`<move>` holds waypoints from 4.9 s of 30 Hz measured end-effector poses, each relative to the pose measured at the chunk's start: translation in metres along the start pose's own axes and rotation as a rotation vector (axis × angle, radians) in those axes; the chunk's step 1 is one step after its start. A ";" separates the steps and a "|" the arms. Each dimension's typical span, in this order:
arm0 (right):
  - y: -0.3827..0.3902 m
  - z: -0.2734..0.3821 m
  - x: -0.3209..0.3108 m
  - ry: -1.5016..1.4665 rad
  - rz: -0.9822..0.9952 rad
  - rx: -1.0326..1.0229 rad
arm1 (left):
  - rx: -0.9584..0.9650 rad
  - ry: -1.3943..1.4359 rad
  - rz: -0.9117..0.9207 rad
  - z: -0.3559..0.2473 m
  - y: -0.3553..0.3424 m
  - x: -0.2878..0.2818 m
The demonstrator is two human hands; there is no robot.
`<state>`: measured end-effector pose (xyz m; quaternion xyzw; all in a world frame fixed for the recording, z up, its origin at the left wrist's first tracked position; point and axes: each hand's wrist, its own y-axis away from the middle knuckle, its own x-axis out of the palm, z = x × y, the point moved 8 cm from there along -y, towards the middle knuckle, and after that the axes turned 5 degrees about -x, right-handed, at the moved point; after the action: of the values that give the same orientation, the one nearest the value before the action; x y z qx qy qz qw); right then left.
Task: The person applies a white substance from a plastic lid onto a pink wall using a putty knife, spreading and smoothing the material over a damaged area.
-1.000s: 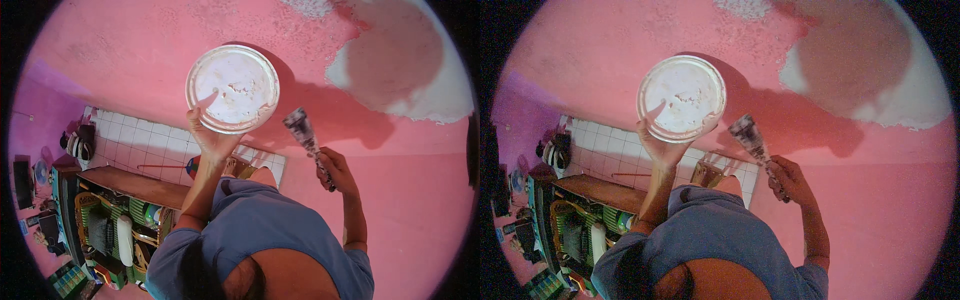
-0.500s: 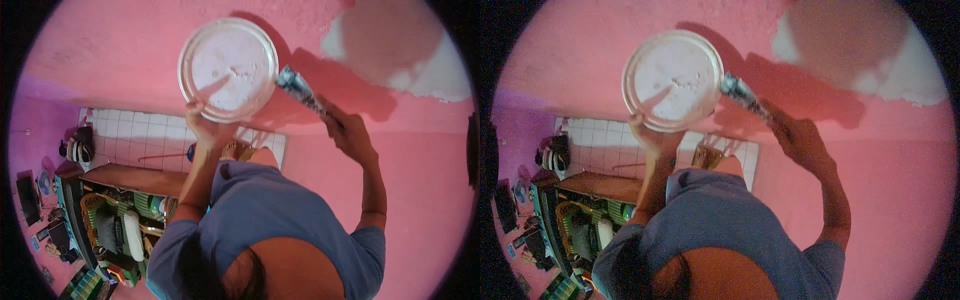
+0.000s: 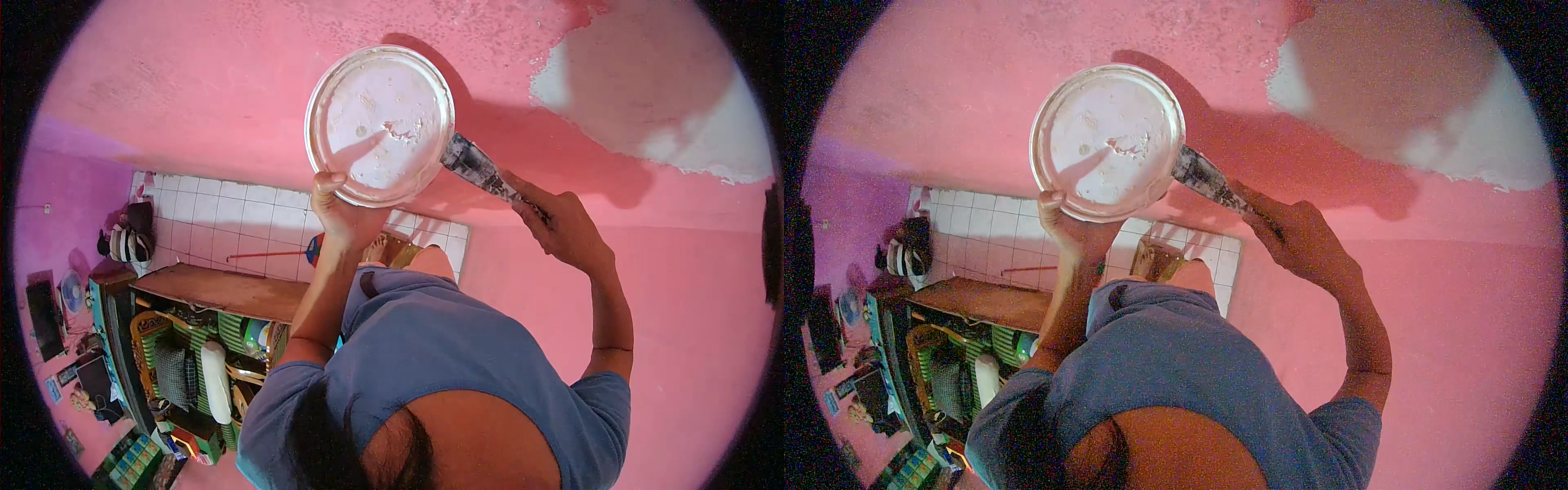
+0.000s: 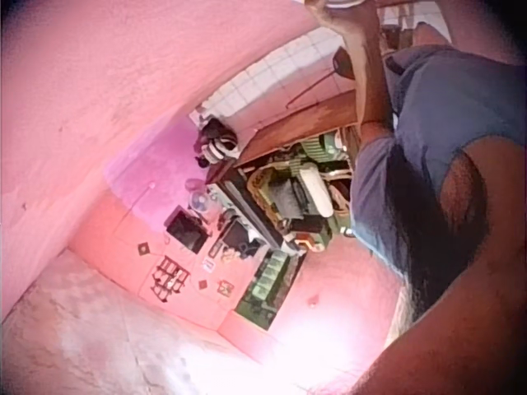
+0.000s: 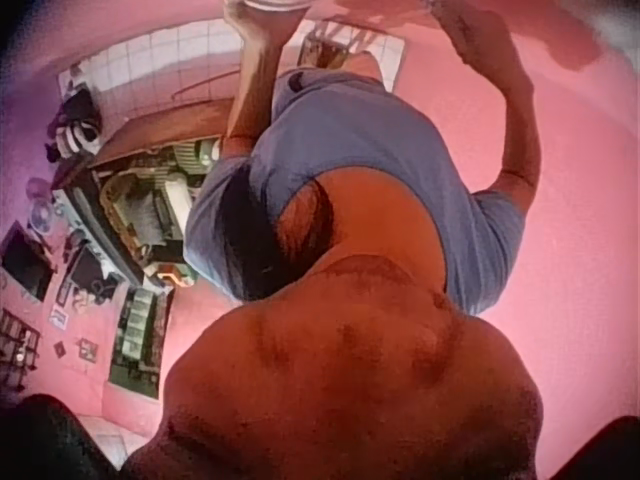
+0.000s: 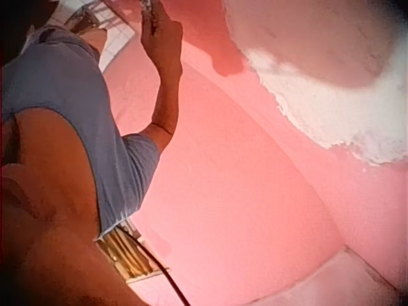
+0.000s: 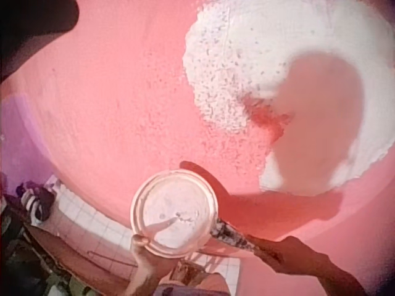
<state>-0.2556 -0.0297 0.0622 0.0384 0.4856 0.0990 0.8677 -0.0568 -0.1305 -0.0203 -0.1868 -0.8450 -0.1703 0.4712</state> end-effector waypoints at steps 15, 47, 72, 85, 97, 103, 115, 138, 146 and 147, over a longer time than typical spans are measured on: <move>0.007 -0.006 0.065 -0.715 0.299 0.335 | -0.186 0.043 -0.137 0.016 0.004 -0.011; -0.016 0.003 0.050 -0.762 0.208 0.230 | -0.346 0.172 0.020 0.030 0.018 -0.009; -0.038 0.036 -0.060 -0.803 -0.583 -0.278 | -0.117 0.446 0.259 -0.025 -0.008 0.043; -0.012 0.068 -0.065 -0.152 -1.027 -0.316 | -0.103 0.380 0.214 -0.034 -0.003 0.060; -0.022 0.036 -0.073 0.149 -1.290 -0.239 | -0.178 0.308 0.189 -0.008 -0.021 0.065; -0.049 0.020 -0.072 0.227 -1.397 -0.299 | -0.164 0.278 0.148 -0.003 -0.027 0.060; -0.081 -0.030 -0.024 -0.035 -1.393 -0.313 | -0.082 0.152 0.000 -0.018 -0.009 0.032; -0.096 -0.030 -0.002 -0.111 -1.335 -0.269 | -0.052 0.229 -0.047 -0.021 -0.004 0.008; -0.067 0.007 -0.042 -0.166 -1.445 -0.392 | -0.024 0.256 0.000 -0.027 0.001 0.011; -0.070 0.005 -0.047 -0.167 -1.445 -0.374 | -0.038 0.252 -0.008 -0.023 0.000 0.008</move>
<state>-0.2664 -0.1075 0.0930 -0.4308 0.2974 -0.4177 0.7426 -0.0439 -0.1401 -0.0019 -0.1695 -0.7765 -0.2101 0.5694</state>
